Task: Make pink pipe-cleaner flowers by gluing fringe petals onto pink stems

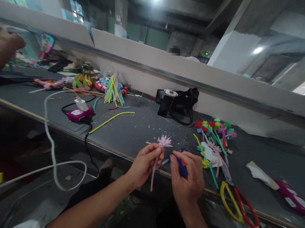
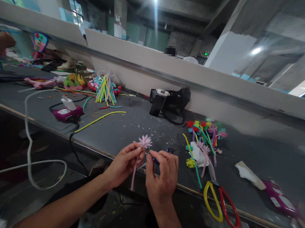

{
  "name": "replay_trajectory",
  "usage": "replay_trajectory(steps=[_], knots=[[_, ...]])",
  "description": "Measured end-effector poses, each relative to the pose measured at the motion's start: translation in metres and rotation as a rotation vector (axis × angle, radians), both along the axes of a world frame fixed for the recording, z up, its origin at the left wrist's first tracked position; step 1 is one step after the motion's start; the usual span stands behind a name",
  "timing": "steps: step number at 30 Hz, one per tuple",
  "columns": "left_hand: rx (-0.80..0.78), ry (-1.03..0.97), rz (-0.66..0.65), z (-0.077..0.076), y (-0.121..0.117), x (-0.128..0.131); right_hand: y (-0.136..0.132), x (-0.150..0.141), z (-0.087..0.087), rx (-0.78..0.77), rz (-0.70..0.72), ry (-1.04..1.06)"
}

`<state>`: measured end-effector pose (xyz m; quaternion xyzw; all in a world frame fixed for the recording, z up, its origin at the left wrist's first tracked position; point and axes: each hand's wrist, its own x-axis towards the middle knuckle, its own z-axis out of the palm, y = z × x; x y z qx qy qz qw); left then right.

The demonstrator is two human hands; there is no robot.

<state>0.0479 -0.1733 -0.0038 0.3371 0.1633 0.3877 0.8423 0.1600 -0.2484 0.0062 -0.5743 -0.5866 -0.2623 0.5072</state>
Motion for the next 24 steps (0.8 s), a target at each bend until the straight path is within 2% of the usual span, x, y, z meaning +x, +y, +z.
replay_trajectory(steps=[7, 15, 24], knots=[[-0.019, 0.025, -0.03, -0.004, 0.0, 0.002, -0.002, 0.0, -0.002, -0.06, 0.017, 0.138], [0.01, 0.004, -0.026, -0.006, -0.003, 0.008, 0.008, -0.004, -0.011, -0.344, 0.089, 0.435], [0.096, 0.191, 0.045, -0.006, -0.01, 0.012, 0.011, -0.007, -0.014, -0.333, 0.074, 0.468]])
